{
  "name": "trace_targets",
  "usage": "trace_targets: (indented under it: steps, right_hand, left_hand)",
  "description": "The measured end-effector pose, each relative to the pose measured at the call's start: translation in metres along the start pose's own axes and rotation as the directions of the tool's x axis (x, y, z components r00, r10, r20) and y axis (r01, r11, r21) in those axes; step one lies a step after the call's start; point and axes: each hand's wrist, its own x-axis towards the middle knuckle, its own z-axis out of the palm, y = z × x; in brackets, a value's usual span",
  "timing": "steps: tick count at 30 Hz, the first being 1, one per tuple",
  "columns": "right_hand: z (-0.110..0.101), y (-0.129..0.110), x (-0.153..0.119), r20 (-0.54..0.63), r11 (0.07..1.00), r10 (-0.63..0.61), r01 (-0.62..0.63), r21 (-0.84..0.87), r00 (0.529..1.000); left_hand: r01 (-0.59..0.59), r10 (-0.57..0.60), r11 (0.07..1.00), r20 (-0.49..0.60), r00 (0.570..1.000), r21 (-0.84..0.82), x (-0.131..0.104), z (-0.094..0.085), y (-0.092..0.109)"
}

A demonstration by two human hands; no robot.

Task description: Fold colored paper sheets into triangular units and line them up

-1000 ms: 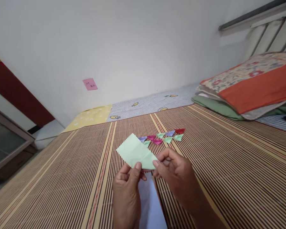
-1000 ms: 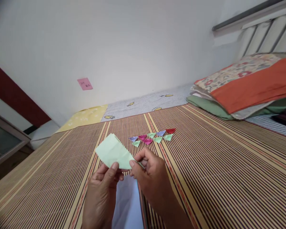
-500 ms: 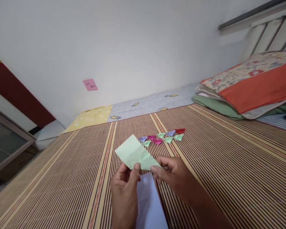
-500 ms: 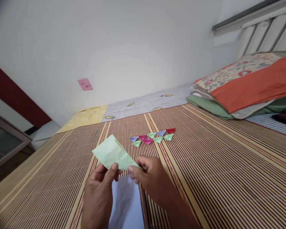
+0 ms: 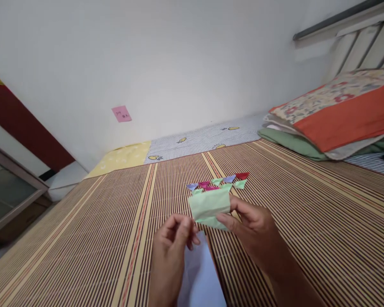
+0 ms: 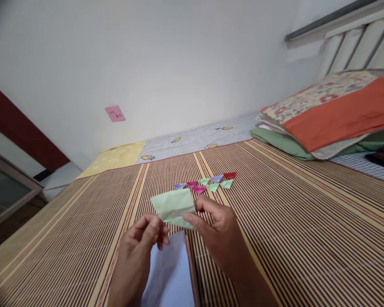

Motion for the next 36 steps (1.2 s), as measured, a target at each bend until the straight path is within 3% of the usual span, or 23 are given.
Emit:
trace_targets:
  steps: [2, 4, 5, 7, 13, 17, 20, 25, 28, 32, 36]
  right_hand:
    - [-0.003, -0.002, 0.002, 0.009, 0.987, -0.151, 0.151, -0.050, 0.989]
    - [-0.006, -0.004, 0.003, 0.097, 0.952, -0.292, 0.299, -0.067, 0.951]
    - [-0.007, -0.004, 0.003, 0.145, 0.936, -0.334, 0.345, -0.063, 0.932]
    - [-0.009, -0.005, 0.003, 0.202, 0.932, -0.335, 0.356, -0.072, 0.920]
    - [-0.007, -0.010, -0.002, 0.231, 0.932, -0.224, 0.278, -0.235, 0.947]
    - [0.003, -0.014, -0.003, 0.275, 0.885, -0.281, 0.359, -0.295, 0.919]
    - [0.012, -0.014, -0.004, 0.210, 0.886, -0.303, 0.355, -0.298, 0.930]
    - [0.025, -0.014, -0.005, -0.041, 0.932, -0.245, 0.224, -0.286, 0.969]
    - [0.029, -0.013, -0.005, -0.110, 0.948, -0.200, 0.164, -0.272, 0.974]
    - [0.030, -0.012, -0.006, -0.163, 0.972, -0.086, 0.046, -0.232, 0.983]
    - [0.030, -0.011, -0.007, -0.199, 0.974, -0.060, 0.014, -0.227, 0.978]
  left_hand:
    - [0.184, -0.156, 0.963, 0.153, 0.976, -0.198, 0.002, 0.002, -0.005]
    - [0.393, -0.271, 0.868, 0.374, 0.887, -0.304, 0.001, 0.007, -0.008]
    - [0.459, -0.299, 0.822, 0.431, 0.851, -0.337, 0.000, 0.010, -0.009]
    - [0.485, -0.320, 0.777, 0.412, 0.853, -0.402, -0.001, 0.015, -0.008]
    - [0.280, -0.250, 0.853, 0.125, 0.960, -0.442, 0.003, 0.013, 0.000]
    - [0.181, -0.202, 0.885, -0.002, 0.979, -0.428, 0.003, 0.007, 0.003]
    - [0.138, -0.155, 0.928, -0.022, 0.988, -0.346, -0.001, 0.005, 0.003]
    - [-0.001, -0.006, 0.997, -0.097, 0.995, -0.073, -0.006, 0.002, -0.003]
    - [-0.041, 0.044, 0.999, -0.124, 0.991, 0.031, -0.007, 0.003, -0.005]
    - [-0.075, 0.080, 0.992, -0.044, 0.996, 0.103, -0.007, 0.008, 0.003]
    - [-0.085, 0.084, 0.988, 0.006, 0.996, 0.125, -0.007, 0.012, 0.012]
